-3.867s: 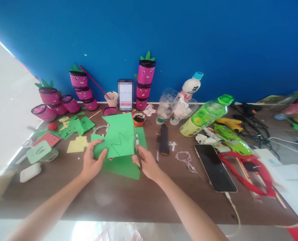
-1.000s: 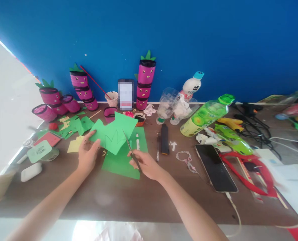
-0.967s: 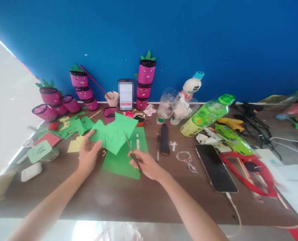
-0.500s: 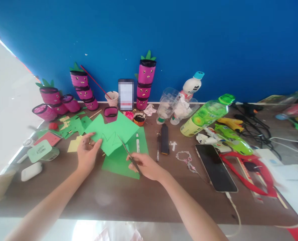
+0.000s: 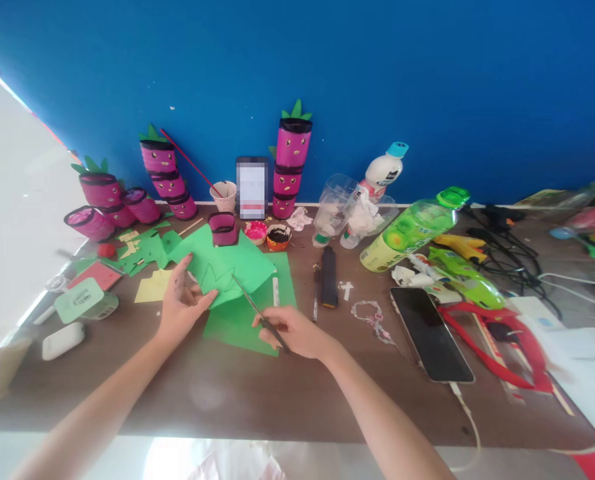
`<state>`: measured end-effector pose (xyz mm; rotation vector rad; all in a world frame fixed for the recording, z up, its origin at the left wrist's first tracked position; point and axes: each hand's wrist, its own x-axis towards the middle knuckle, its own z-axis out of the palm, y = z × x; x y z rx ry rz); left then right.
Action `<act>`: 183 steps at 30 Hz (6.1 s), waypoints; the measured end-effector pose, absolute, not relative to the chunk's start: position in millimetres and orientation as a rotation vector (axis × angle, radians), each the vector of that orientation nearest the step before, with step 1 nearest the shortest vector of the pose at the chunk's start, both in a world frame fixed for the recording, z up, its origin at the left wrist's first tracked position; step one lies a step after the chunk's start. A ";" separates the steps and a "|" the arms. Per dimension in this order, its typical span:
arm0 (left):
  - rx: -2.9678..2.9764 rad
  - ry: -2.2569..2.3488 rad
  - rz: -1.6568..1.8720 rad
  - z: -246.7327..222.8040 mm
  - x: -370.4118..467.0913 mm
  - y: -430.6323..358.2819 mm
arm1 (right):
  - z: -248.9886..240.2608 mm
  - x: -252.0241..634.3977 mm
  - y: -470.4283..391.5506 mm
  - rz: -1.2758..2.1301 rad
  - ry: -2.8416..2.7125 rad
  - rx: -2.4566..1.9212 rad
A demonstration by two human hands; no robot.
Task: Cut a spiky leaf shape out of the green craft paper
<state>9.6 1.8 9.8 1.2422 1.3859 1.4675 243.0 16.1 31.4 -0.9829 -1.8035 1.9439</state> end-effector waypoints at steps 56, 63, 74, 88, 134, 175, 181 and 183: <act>1.212 1.200 1.349 9.0 8.9 -1.1 | 24.3 246.4 22.4 2.022 -1.829 -0.902; 1.218 1.202 1.370 10.4 8.7 -0.7 | 24.9 246.6 22.6 1.977 -1.860 -0.883; 1.236 1.202 1.353 12.4 8.5 -1.8 | 22.2 247.5 22.5 2.027 -1.829 -0.911; 1.277 1.225 1.356 8.2 6.8 0.0 | 22.7 247.8 21.5 2.018 -1.850 -0.871; 1.308 1.241 1.407 9.2 4.0 0.4 | 28.3 249.0 21.0 2.087 -1.779 -0.977; 1.262 1.129 1.293 16.2 0.3 4.4 | 28.4 253.4 23.9 2.070 -1.959 -0.991; 1.247 1.105 1.273 17.1 -0.4 5.0 | 30.4 253.8 24.7 2.101 -1.948 -1.026; 1.249 1.097 1.259 17.1 -0.8 5.4 | 30.9 253.7 24.7 2.119 -1.937 -1.026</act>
